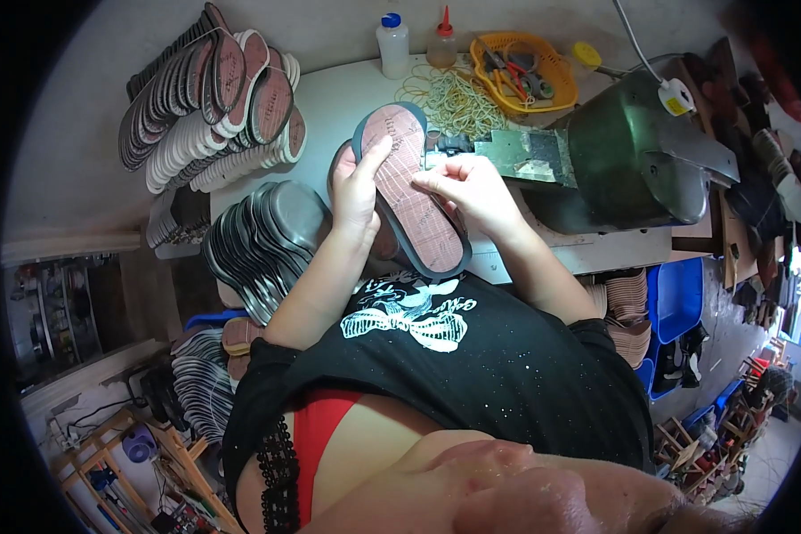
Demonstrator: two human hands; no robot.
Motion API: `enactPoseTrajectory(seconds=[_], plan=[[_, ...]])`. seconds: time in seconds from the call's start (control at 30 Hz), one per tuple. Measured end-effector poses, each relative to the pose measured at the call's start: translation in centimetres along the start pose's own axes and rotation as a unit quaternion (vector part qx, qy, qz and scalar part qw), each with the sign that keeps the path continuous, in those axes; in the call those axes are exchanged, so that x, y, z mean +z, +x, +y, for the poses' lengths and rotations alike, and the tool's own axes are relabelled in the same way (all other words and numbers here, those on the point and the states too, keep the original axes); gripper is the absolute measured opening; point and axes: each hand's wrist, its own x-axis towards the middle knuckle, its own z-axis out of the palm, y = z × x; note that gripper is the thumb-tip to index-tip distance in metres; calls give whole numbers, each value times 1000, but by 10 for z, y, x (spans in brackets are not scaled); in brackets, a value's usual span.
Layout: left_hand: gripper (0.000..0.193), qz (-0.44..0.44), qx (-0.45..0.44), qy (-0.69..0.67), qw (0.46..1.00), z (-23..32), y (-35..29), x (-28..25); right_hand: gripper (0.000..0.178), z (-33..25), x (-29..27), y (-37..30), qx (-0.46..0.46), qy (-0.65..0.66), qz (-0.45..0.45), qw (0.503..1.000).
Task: Assembling shoe insoles by aligning and pressing layers together at a workbench.
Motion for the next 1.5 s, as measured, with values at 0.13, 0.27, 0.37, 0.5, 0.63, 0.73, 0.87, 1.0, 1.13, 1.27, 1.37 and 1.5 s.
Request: enactPoseTrajectory(seconds=[0.13,0.27,0.37,0.5,0.63,0.73,0.87,1.0,1.13,1.27,1.37,1.5], plan=[[24,6,16,95,995,-9,12,-8,29,8,-1,-5,-16,-43,60,997],[23,32,40,134,990,-14,23,5,21,15,-5,-9,-24,-11,96,995],[21,26,31,136,990,-16,30,9,20,9,-13,-18,20,55,82,995],[29,46,121,263,956,-26,46,1,24,13,-18,-39,75,184,49,979],[29,23,77,207,975,-23,54,9,31,13,-9,-62,241,257,-54,934],[28,21,87,238,967,-17,66,12,31,24,2,-52,178,279,-18,943],[45,-29,-26,321,946,1,104,1,29,30,16,-36,136,330,18,934],[74,-69,94,735,668,27,131,-6,31,20,27,-21,143,367,66,917],[58,-383,306,678,547,53,137,34,32,16,24,-13,126,394,76,907],[41,-598,61,675,428,69,132,53,39,16,28,-10,125,379,76,914],[40,-586,-6,716,379,78,133,63,44,20,28,-7,133,365,75,919],[40,-570,34,710,412,81,130,54,47,19,28,-5,136,354,85,921]])
